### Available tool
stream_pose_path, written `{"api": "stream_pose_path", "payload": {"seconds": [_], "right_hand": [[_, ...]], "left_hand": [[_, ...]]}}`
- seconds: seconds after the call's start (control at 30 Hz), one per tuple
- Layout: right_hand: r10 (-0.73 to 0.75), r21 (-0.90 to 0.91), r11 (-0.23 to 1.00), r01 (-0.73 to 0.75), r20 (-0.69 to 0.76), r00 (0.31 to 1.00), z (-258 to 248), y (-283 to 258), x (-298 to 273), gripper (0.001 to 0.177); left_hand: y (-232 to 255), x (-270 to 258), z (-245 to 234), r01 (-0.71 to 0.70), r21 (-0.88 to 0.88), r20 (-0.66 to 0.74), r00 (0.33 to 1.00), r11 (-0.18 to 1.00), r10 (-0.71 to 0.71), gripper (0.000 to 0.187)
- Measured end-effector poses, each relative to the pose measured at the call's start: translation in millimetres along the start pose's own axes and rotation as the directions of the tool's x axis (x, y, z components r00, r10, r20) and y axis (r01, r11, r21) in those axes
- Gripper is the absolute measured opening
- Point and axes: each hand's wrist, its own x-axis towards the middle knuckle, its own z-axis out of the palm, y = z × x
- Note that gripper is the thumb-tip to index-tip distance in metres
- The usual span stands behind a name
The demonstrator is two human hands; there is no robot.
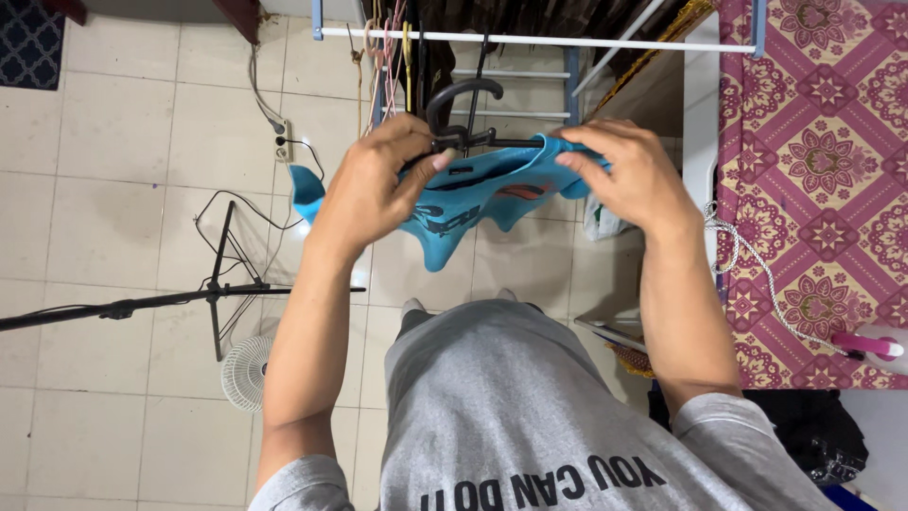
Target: The person irons a blue t-shirt on a patterned table, then hangs it on a drying rack. They then iron a black t-shirt on the same table.
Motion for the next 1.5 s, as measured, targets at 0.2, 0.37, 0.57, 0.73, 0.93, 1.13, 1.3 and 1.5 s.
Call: {"api": "stream_pose_path", "payload": {"seconds": [0.2, 0.37, 0.57, 0.73, 0.93, 1.13, 1.3, 1.5], "right_hand": [[0.015, 0.037, 0.999, -0.017, 0.058, 0.998, 32, 3, 0, 0.019], [0.070, 0.113, 0.989, -0.096, 0.214, 0.974, 41, 15, -11, 0.019], [0.094, 0.149, 0.977, -0.150, 0.328, 0.940, 69, 15, -11, 0.019], [0.069, 0.193, 0.975, -0.109, 0.204, 0.977, 101, -3, -28, 0.037], [0.391, 0.243, 0.892, -0.382, 0.012, 0.920, 156, -17, -75, 0.045], [0.632, 0.676, 0.202, -0.709, 0.463, 0.622, 216, -42, -102, 0.028], [0.590, 0.772, 0.109, -0.626, 0.457, 0.666, 217, -71, -90, 0.047], [0.561, 0.764, 0.162, -0.625, 0.450, 0.695, 203, -92, -79, 0.060]], "left_hand": [[0, -34, 19, -0.021, -0.104, 0.001, 1.000, 0.994, 0.021, 0.020], [-5, -72, 25, 0.284, -0.062, 0.234, 0.936, 0.957, -0.263, 0.026], [-20, -96, 43, 0.238, -0.035, 0.247, 0.943, 0.971, -0.223, 0.029], [-35, -119, 51, 0.353, -0.177, 0.234, 0.922, 0.919, -0.309, 0.032], [-58, -144, 70, 0.470, -0.166, 0.221, 0.875, 0.867, -0.431, 0.026], [-77, -160, 86, 0.337, -0.174, 0.197, 0.933, 0.925, -0.303, 0.024], [-70, -170, 87, 0.378, -0.158, 0.143, 0.923, 0.912, -0.358, 0.022], [-64, -182, 87, 0.369, -0.197, 0.132, 0.928, 0.908, -0.348, 0.028]]}}
